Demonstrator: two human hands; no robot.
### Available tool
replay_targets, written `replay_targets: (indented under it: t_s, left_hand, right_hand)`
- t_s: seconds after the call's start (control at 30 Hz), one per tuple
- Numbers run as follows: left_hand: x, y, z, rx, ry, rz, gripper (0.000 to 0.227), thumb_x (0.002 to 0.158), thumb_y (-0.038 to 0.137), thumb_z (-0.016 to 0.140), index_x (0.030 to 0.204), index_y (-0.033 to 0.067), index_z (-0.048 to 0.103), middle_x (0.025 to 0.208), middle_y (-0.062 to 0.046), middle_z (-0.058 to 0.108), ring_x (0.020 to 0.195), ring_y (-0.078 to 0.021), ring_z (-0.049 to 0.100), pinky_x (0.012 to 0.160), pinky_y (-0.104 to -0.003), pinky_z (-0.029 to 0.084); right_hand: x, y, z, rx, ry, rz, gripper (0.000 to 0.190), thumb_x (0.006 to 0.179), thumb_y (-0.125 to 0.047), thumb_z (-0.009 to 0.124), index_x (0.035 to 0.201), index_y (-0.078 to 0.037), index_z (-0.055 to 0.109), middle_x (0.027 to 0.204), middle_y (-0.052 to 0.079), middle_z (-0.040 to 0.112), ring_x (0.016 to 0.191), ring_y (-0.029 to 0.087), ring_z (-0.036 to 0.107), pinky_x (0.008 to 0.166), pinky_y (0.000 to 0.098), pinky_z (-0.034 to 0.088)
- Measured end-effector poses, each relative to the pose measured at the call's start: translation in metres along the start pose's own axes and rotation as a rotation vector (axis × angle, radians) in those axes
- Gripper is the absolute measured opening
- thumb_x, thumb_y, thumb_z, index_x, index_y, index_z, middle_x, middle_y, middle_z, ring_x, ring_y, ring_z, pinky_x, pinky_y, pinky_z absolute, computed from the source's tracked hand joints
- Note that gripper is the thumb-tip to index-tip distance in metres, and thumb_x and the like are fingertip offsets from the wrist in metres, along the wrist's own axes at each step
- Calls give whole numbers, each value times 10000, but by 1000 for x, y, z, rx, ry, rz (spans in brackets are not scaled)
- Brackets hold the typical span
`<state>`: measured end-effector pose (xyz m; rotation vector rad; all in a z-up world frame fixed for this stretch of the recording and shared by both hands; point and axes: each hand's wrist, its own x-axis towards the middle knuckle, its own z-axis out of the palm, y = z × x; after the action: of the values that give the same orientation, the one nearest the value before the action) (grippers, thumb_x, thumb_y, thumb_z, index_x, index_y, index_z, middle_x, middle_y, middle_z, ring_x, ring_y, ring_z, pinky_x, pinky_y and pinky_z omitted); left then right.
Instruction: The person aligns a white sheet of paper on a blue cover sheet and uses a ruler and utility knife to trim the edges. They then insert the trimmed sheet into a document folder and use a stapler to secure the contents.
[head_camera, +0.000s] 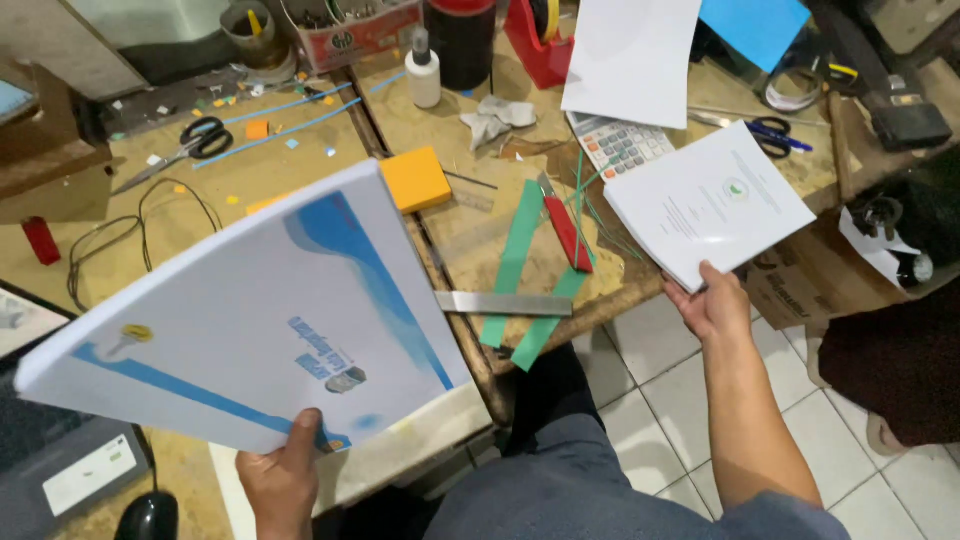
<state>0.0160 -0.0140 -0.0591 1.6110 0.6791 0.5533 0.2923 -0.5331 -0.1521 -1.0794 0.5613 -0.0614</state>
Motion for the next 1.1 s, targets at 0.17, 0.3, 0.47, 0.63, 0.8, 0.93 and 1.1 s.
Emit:
replay_targets:
  t_s: [0.17, 0.3, 0.47, 0.63, 0.8, 0.93, 1.1]
  left_hand:
    - [37, 27, 37, 56, -12, -155, 193, 889, 19, 713, 998, -133, 664, 789, -207, 701, 637, -258, 650, 585, -362, 576]
    - [57, 92, 76, 31, -34, -305, 276, 911, -41, 648, 1105, -232, 608, 828, -324, 683, 639, -365, 661, 572, -486, 617]
    - [91, 134, 127, -48, -2, -355, 438, 909, -110, 541, 1333, -187, 460, 1127, -397, 613, 910, -496, 655, 754, -618, 581]
    - [95, 169, 181, 109, 80, -363, 425, 916, -12, 576, 1302, -177, 512, 1163, -340, 650, 988, -420, 666, 885, -484, 534]
    - [73, 168, 185, -110, 181, -329, 592, 855, -112, 469, 1439, -155, 383, 1337, -373, 543, 1157, -483, 586, 1030, -584, 464]
    - [54, 146, 171, -113, 277, -181, 729, 781, -152, 464, 1479, -174, 255, 1169, -482, 546, 902, -593, 623, 826, -654, 546]
    - [53, 151, 179, -48, 379, -256, 675, 796, -121, 492, 1446, -178, 315, 1159, -463, 574, 911, -574, 641, 825, -629, 551]
  right_hand:
    - [-12, -12, 0, 71, 9, -41, 470, 1023, -38, 437, 1487, -65, 366, 1327, 226, 566, 1020, 291, 701, 811, 322, 643]
    - [-54, -70, -1, 80, -10, -35, 442, 1044, -72, 443, 1473, -91, 336, 1315, 203, 524, 1050, 263, 645, 837, 303, 562]
    - [-84, -195, 61, -115, -40, -42, 543, 1048, -50, 362, 1573, -113, 240, 1351, 186, 469, 1096, 224, 560, 842, 315, 487]
    - [22, -272, 132, -130, -151, -146, 611, 1038, -73, 416, 1628, -162, 280, 1372, 110, 494, 978, 106, 535, 742, 201, 506]
    - [159, -317, 262, 168, -349, -249, 641, 1017, -37, 487, 1612, -177, 296, 1346, 145, 617, 850, 193, 682, 638, 227, 546]
    - [272, -335, 364, 280, -484, -224, 548, 1072, -43, 511, 1575, -207, 369, 1329, 139, 681, 898, 248, 734, 669, 269, 556]
    - [392, -330, 465, 397, -486, -243, 533, 1029, -10, 567, 1517, -143, 396, 1206, 268, 745, 855, 305, 803, 638, 309, 637]
